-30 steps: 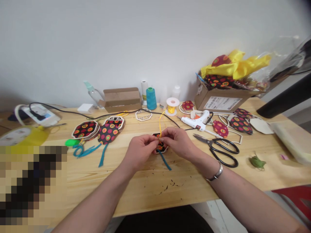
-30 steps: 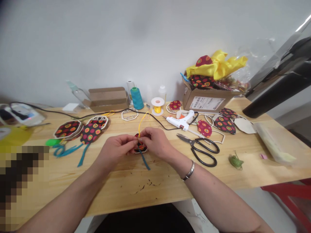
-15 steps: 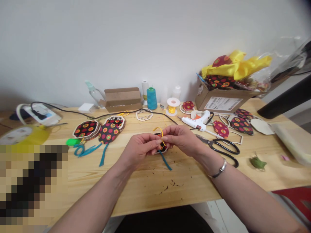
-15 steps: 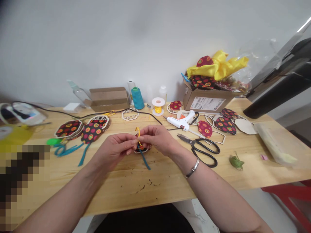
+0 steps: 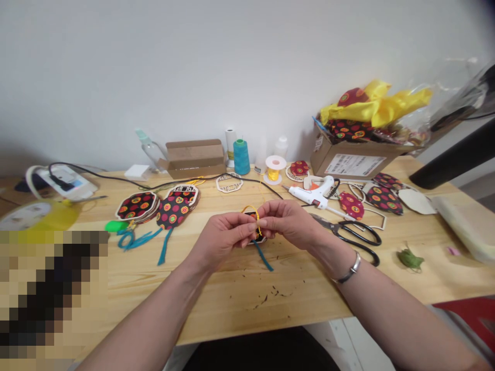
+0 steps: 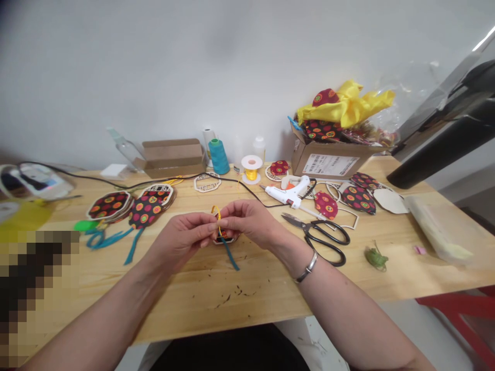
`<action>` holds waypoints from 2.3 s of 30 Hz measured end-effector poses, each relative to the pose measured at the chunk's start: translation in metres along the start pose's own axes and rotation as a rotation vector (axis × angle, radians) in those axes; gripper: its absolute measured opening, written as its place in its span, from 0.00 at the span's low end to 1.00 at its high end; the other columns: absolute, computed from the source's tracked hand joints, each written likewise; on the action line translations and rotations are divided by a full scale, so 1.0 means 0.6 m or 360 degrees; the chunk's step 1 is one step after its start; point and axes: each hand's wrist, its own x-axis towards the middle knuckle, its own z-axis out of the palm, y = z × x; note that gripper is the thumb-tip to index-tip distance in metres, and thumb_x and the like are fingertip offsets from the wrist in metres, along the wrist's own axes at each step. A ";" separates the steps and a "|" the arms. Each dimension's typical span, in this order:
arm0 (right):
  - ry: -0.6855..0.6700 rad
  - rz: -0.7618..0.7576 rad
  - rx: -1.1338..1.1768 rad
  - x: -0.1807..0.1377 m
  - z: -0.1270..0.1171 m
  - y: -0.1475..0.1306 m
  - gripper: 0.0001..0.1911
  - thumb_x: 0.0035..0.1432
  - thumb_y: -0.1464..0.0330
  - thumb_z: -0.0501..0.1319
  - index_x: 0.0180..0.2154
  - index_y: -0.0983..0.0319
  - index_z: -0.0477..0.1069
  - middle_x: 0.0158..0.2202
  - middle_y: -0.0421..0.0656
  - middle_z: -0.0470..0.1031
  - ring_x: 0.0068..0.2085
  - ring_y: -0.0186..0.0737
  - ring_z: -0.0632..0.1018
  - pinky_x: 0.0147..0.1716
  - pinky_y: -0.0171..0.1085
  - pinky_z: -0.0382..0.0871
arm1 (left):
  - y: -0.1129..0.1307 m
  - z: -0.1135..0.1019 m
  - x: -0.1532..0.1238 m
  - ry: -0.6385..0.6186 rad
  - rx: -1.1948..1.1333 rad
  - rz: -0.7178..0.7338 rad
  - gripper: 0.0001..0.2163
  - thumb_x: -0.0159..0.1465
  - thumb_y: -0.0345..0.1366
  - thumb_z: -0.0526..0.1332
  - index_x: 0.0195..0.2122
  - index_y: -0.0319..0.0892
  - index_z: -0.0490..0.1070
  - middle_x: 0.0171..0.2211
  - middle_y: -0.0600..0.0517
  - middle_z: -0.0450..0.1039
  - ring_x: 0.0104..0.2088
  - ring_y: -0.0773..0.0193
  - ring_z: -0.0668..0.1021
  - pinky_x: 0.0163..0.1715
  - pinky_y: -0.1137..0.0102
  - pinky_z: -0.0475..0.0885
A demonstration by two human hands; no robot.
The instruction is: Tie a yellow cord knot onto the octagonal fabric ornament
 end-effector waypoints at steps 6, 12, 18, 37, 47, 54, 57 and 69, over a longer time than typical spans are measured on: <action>-0.0054 -0.0005 0.0019 -0.002 0.001 -0.004 0.08 0.45 0.71 0.64 0.28 0.66 0.67 0.21 0.37 0.71 0.21 0.26 0.69 0.21 0.26 0.62 | 0.000 0.001 0.000 -0.0014 0.0012 -0.0005 0.03 0.52 0.33 0.64 0.25 0.38 0.74 0.21 0.54 0.70 0.18 0.75 0.64 0.19 0.76 0.55; -0.0106 -0.0012 0.0033 -0.002 0.000 -0.004 0.08 0.45 0.71 0.65 0.29 0.67 0.68 0.21 0.38 0.71 0.21 0.25 0.69 0.21 0.26 0.62 | 0.002 -0.002 -0.002 -0.0066 0.0014 -0.0009 0.04 0.52 0.33 0.64 0.25 0.38 0.74 0.20 0.54 0.70 0.18 0.75 0.64 0.19 0.77 0.55; -0.0050 -0.0013 -0.0014 0.001 0.001 -0.001 0.08 0.44 0.70 0.65 0.28 0.66 0.69 0.21 0.38 0.71 0.21 0.26 0.69 0.21 0.27 0.61 | 0.000 -0.003 0.000 -0.0021 0.0029 -0.0021 0.04 0.52 0.33 0.64 0.25 0.38 0.74 0.19 0.55 0.69 0.18 0.77 0.63 0.18 0.78 0.54; 0.0298 -0.0088 -0.0613 0.002 -0.004 -0.012 0.09 0.46 0.66 0.62 0.25 0.67 0.71 0.19 0.37 0.68 0.20 0.26 0.65 0.19 0.29 0.57 | -0.003 -0.001 0.010 0.0355 0.0120 0.0037 0.06 0.51 0.35 0.63 0.26 0.37 0.73 0.18 0.55 0.69 0.17 0.76 0.61 0.17 0.77 0.54; 0.0630 -0.0859 -0.1899 -0.020 0.040 0.028 0.08 0.57 0.69 0.53 0.31 0.63 0.69 0.27 0.41 0.74 0.26 0.31 0.70 0.26 0.31 0.59 | -0.007 0.002 0.013 0.0481 0.0081 0.0049 0.06 0.50 0.36 0.64 0.25 0.37 0.75 0.18 0.55 0.68 0.16 0.77 0.60 0.15 0.78 0.51; 0.0533 -0.1226 -0.2784 -0.021 0.040 0.046 0.08 0.59 0.72 0.50 0.34 0.64 0.67 0.24 0.42 0.69 0.25 0.35 0.67 0.23 0.35 0.54 | -0.015 0.000 0.014 0.0428 -0.0224 -0.0073 0.07 0.47 0.35 0.66 0.26 0.37 0.75 0.17 0.57 0.66 0.15 0.79 0.59 0.14 0.78 0.50; 0.0487 -0.1282 -0.3018 -0.023 0.043 0.042 0.09 0.59 0.73 0.49 0.33 0.65 0.67 0.24 0.42 0.67 0.25 0.36 0.66 0.23 0.36 0.53 | -0.014 0.001 0.015 0.0417 -0.0331 -0.0121 0.07 0.47 0.34 0.66 0.26 0.37 0.75 0.16 0.58 0.64 0.15 0.79 0.58 0.14 0.79 0.50; 0.0341 -0.1368 -0.2767 -0.025 0.049 0.041 0.09 0.59 0.75 0.49 0.35 0.65 0.67 0.25 0.43 0.68 0.27 0.35 0.68 0.25 0.36 0.58 | -0.013 0.002 0.013 0.0477 -0.0439 -0.0183 0.07 0.46 0.32 0.67 0.26 0.36 0.74 0.19 0.55 0.70 0.16 0.77 0.63 0.16 0.79 0.56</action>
